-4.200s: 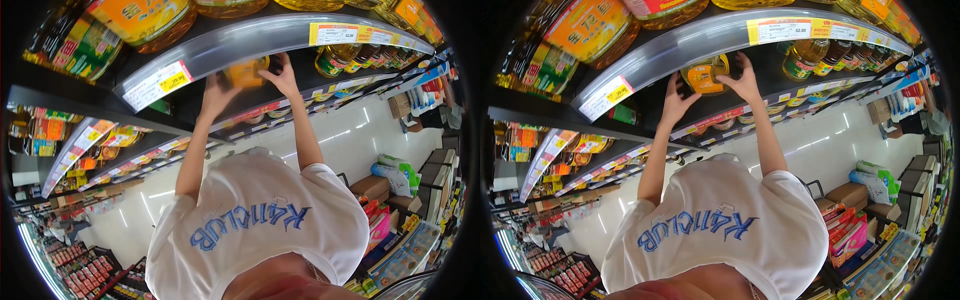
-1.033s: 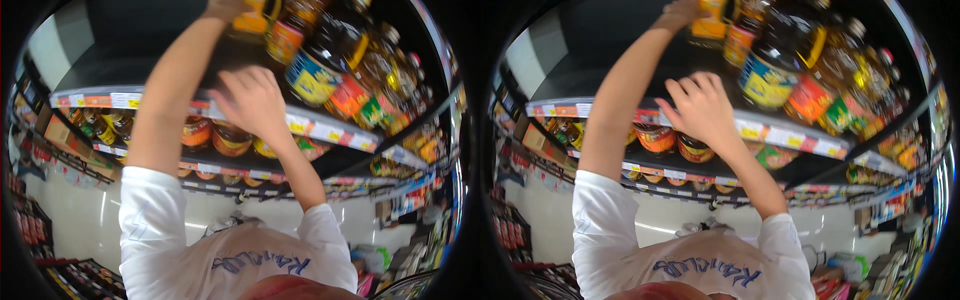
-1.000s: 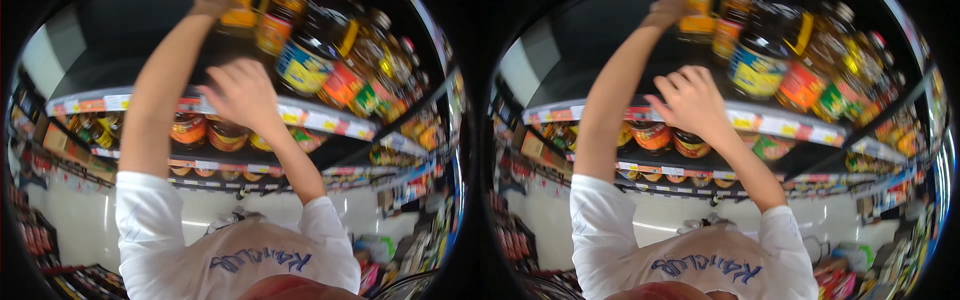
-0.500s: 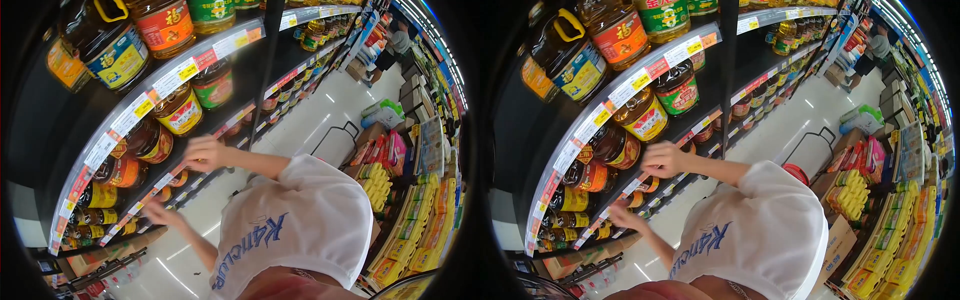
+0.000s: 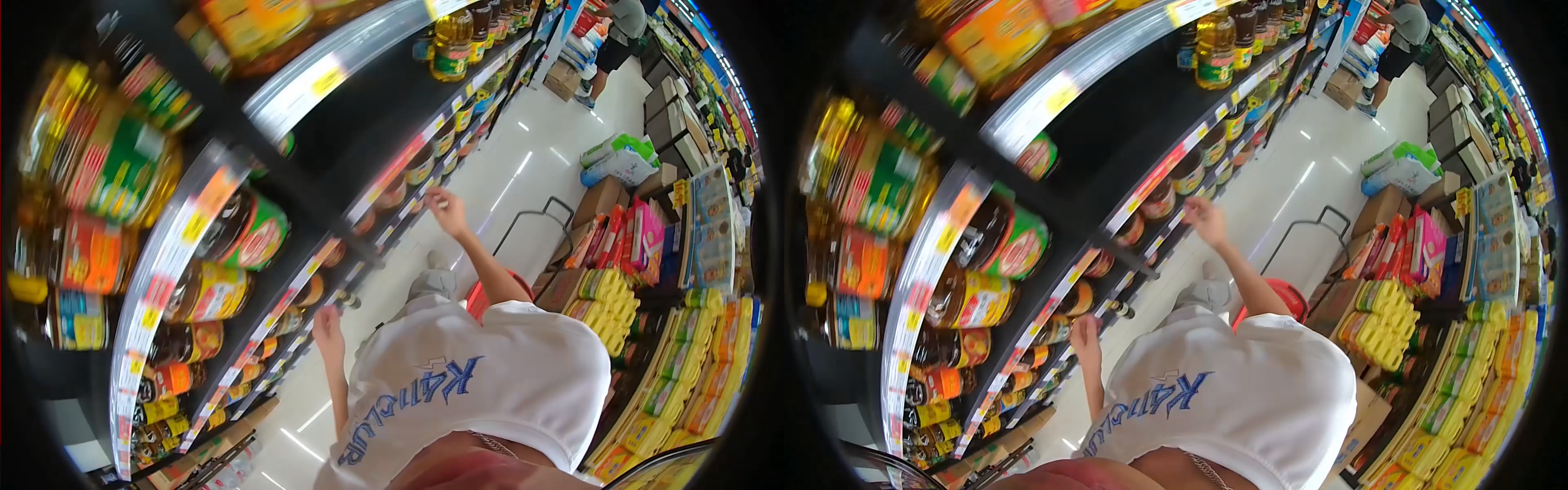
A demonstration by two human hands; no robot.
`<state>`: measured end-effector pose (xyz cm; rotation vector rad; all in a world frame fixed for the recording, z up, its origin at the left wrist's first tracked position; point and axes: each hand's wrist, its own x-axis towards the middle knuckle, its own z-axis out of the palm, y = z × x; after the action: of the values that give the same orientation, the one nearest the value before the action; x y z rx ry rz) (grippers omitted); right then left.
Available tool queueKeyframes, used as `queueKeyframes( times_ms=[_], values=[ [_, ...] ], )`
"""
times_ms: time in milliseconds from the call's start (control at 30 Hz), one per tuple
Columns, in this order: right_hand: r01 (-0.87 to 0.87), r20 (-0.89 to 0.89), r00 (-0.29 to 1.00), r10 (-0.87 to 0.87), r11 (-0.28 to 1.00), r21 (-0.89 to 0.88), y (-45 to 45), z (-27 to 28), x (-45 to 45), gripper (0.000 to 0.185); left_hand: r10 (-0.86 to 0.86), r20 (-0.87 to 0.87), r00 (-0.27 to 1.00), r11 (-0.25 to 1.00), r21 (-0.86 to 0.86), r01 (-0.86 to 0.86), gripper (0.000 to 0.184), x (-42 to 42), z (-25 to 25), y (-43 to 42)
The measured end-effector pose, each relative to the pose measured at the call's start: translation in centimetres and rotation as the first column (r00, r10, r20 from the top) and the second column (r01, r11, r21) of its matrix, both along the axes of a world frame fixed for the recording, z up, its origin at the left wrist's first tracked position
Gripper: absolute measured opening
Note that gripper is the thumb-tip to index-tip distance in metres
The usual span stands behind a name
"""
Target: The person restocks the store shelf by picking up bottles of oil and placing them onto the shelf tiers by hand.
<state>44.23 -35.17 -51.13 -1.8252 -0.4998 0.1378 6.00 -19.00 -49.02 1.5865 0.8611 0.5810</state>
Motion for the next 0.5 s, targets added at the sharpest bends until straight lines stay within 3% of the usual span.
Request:
queueKeyframes(
  times_ms=[67, 133, 167, 200, 233, 267, 300, 333, 433, 500],
  values=[
    [0.086, 0.135, 0.987, -0.084, 0.996, -0.006, -0.6, 0.6, 11.0, 0.029, -0.226, 0.056, 0.973, 0.974, -0.004, 0.226, 0.021, 11.0, 0.2, -0.5],
    [0.092, 0.139, 0.982, -0.124, 0.973, 0.214, 0.0, 0.3, 21.6, 0.049, -0.373, 0.087, 0.924, 0.928, 0.027, 0.372, 0.021, 21.6, 0.3, -1.9],
    [0.068, 0.261, 0.955, -0.138, 0.963, 0.262, 0.4, 1.3, 26.0, 0.057, -0.419, 0.087, 0.904, 0.908, 0.04, 0.417, 0.02, 26.6, 1.6, -3.1],
    [0.116, 0.336, 0.926, -0.175, 0.975, 0.188, 0.8, 3.7, 29.2, 0.062, -0.46, 0.044, 0.887, 0.88, 0.155, 0.449, 0.021, 31.2, 5.1, -4.1],
    [0.11, 0.294, 0.935, -0.199, 0.95, 0.292, 1.8, 6.3, 31.6, 0.066, -0.498, -0.006, 0.867, 0.836, 0.262, 0.482, 0.022, 35.3, 9.1, -4.9],
    [0.125, 0.427, 0.877, -0.221, 0.962, 0.243, 2.4, 8.3, 34.0, 0.07, -0.524, -0.012, 0.852, 0.82, 0.262, 0.508, 0.023, 38.9, 11.1, -5.0],
    [0.108, 0.363, 0.91, -0.2, 0.96, 0.258, 3.3, 11.1, 35.4, 0.073, -0.548, -0.014, 0.837, 0.805, 0.262, 0.532, 0.024, 41.9, 12.7, -4.8],
    [0.119, 0.548, 0.801, -0.243, 0.96, 0.253, 4.6, 11.4, 38.3, 0.085, -0.527, 0.037, 0.849, 0.826, 0.257, 0.501, 0.024, 44.0, 14.0, -4.6],
    [-0.023, 0.538, 0.834, -0.123, 0.966, 0.257, 7.2, 13.3, 43.1, 0.092, -0.451, 0.192, 0.871, 0.883, 0.239, 0.404, 0.026, 48.4, 15.8, -4.2],
    [0.014, 0.461, 0.878, -0.13, 0.969, 0.246, 8.2, 13.6, 43.1, 0.098, -0.437, 0.103, 0.893, 0.883, 0.239, 0.404, 0.024, 49.7, 15.3, -3.0]
  ],
)
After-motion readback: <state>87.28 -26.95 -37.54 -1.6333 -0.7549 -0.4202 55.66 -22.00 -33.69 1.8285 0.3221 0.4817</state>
